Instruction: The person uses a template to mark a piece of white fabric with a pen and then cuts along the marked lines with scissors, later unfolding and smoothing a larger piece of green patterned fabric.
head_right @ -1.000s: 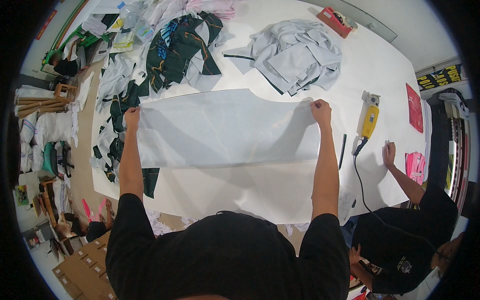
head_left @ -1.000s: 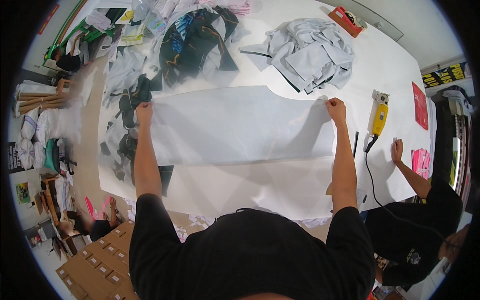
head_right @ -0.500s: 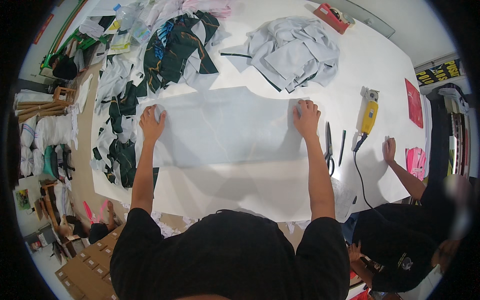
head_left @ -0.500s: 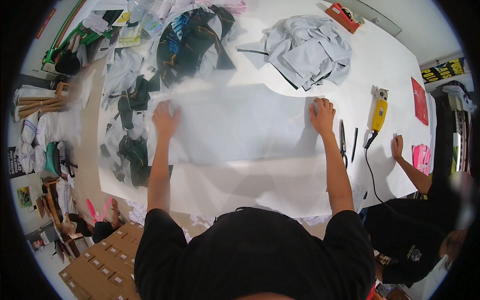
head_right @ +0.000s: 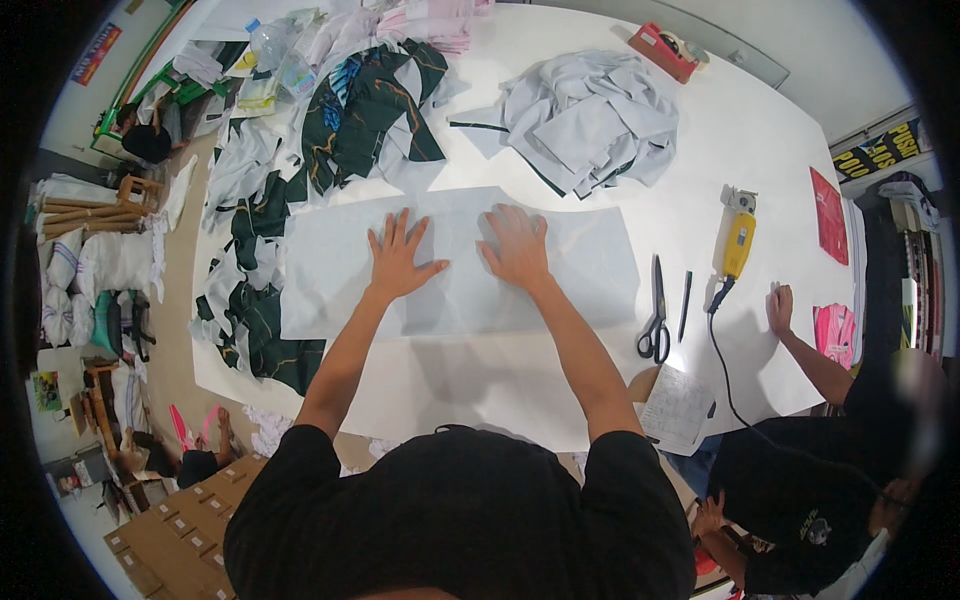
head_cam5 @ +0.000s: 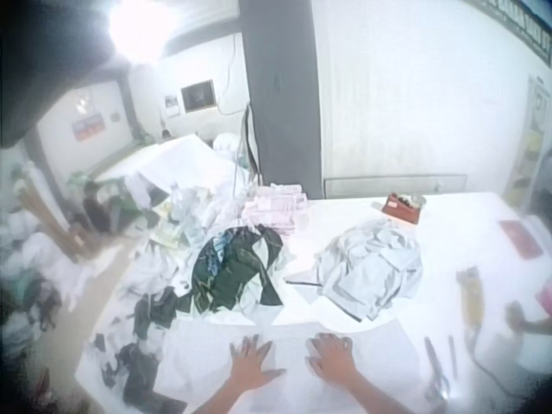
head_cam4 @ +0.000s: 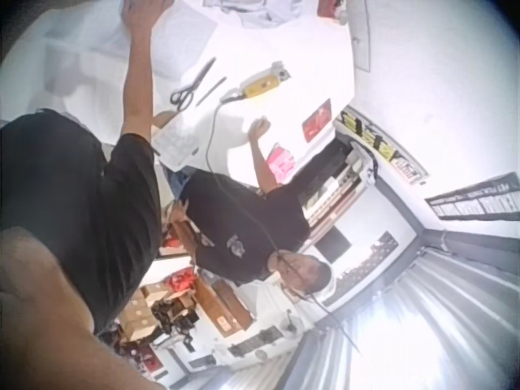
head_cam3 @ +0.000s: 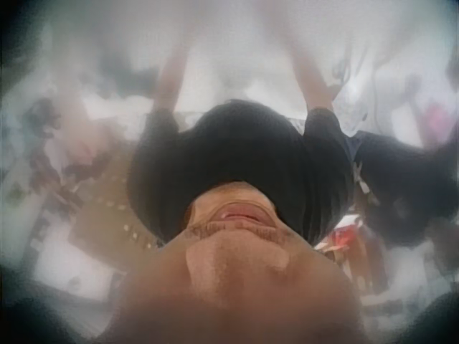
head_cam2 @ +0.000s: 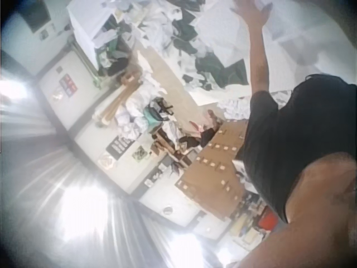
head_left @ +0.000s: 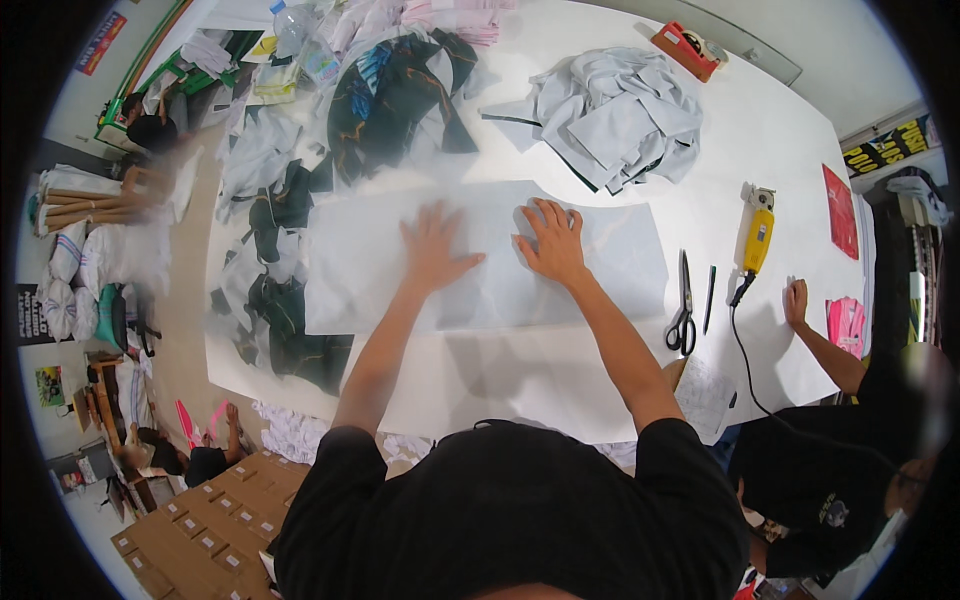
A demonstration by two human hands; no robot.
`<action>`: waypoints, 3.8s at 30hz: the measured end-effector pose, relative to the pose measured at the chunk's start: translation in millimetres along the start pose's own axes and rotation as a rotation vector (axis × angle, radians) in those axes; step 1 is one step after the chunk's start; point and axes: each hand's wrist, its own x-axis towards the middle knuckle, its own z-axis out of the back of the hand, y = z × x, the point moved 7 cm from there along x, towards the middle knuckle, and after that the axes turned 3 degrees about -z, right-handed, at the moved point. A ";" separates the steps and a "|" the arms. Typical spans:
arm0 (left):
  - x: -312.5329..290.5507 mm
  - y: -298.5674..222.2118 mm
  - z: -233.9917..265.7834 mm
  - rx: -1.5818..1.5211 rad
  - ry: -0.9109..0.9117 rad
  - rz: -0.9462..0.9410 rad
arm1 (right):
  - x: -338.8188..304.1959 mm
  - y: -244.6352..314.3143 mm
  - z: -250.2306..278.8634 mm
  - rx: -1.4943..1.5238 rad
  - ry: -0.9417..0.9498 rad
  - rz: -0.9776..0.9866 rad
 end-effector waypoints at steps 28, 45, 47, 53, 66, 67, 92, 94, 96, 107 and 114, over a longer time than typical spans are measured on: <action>-221.8 110.3 14.9 0.148 0.019 0.663 | -267.4 -83.1 100.6 -0.132 -0.109 -0.546; -135.4 138.0 6.4 0.229 -0.104 0.871 | -115.6 -136.3 67.4 -0.220 0.055 -0.329; -136.3 138.7 6.0 0.249 -0.114 0.874 | -113.4 -138.4 65.9 -0.206 0.066 -0.339; -126.3 139.3 4.3 0.254 -0.097 0.855 | -113.3 -144.9 66.7 -0.200 0.069 -0.348; -122.0 136.2 6.7 0.349 -0.156 0.767 | -123.7 -155.2 65.0 -0.302 0.047 -0.352; -119.0 137.0 9.1 0.313 -0.163 0.758 | -125.6 -156.0 67.7 -0.292 0.039 -0.382; -107.3 59.9 -31.9 0.229 -0.082 0.586 | -297.5 -156.7 132.6 -0.166 -0.107 -0.604; -106.9 58.8 -30.2 0.237 -0.051 0.611 | -293.4 -161.8 143.8 -0.178 -0.203 -0.589; -107.7 60.1 -27.7 0.225 -0.067 0.628 | -283.9 -176.0 159.8 -0.187 -0.364 -0.565; -94.8 -221.2 -77.1 -0.346 -0.112 -0.260 | -283.7 -297.2 203.4 0.250 -0.308 -0.985; -127.7 -444.9 -92.1 -0.402 0.200 -0.624 | -402.0 -183.8 226.6 0.770 -0.800 -0.897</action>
